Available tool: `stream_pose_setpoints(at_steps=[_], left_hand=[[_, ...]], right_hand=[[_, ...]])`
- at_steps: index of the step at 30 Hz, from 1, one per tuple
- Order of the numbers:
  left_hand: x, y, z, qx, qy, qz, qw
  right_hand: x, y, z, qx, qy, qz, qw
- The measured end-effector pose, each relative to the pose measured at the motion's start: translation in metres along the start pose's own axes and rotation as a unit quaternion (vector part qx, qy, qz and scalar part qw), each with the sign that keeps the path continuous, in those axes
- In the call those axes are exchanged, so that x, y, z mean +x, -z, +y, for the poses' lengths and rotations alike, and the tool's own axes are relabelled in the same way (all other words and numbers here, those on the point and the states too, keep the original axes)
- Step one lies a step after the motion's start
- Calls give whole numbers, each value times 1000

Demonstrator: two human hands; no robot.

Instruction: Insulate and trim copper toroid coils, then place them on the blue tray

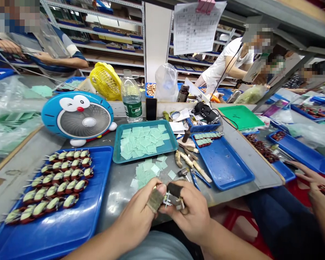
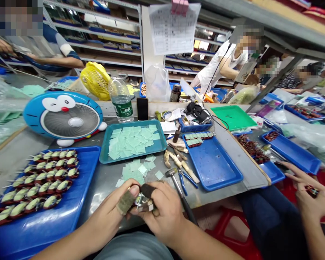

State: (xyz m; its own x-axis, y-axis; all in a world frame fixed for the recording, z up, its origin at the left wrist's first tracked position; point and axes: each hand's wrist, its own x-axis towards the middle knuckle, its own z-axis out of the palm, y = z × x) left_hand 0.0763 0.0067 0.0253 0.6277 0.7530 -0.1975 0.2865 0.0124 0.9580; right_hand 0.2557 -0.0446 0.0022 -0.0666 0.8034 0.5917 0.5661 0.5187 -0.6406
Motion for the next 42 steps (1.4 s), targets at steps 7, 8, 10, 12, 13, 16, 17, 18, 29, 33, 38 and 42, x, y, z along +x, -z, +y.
stream_pose_setpoints(at_steps=[7, 8, 10, 12, 13, 16, 17, 18, 29, 33, 38, 42], left_hand=[[-5, -5, -9, -2, 15, -2, 1000], [-5, -5, -10, -3, 19, -3, 1000], [-4, -3, -10, -6, 20, 4, 1000], [-1, 1, -8, -15, 10, 7, 1000], [1, 4, -7, -28, 7, 0, 1000], [9, 15, -5, -95, 35, -39, 994], [12, 20, -5, -118, 48, -48, 991], [14, 24, -5, -134, 58, -52, 988], [9, 34, -2, -128, 12, -93, 987], [4, 36, -8, -107, 31, -90, 990], [-5, 36, -19, -66, 54, -92, 992], [-14, 30, -22, -71, 50, -75, 993]], right_hand=[[-1, -1, 8, 8, 5, -66, 998], [-1, -1, 10, 13, 15, -81, 997], [1, -1, 12, 17, 16, -73, 997], [2, -3, 12, 17, 7, -33, 999], [2, -5, 12, 22, 0, -15, 1000], [4, -8, 13, 62, -47, 4, 997], [5, -8, 14, 78, -68, 4, 995], [5, -8, 15, 90, -87, 3, 992], [-2, -18, 15, 111, -113, 2, 987], [-3, -25, 9, 131, -120, -15, 984], [-10, -28, 7, 135, -130, -47, 981], [-16, -31, 1, 105, -116, -38, 987]])
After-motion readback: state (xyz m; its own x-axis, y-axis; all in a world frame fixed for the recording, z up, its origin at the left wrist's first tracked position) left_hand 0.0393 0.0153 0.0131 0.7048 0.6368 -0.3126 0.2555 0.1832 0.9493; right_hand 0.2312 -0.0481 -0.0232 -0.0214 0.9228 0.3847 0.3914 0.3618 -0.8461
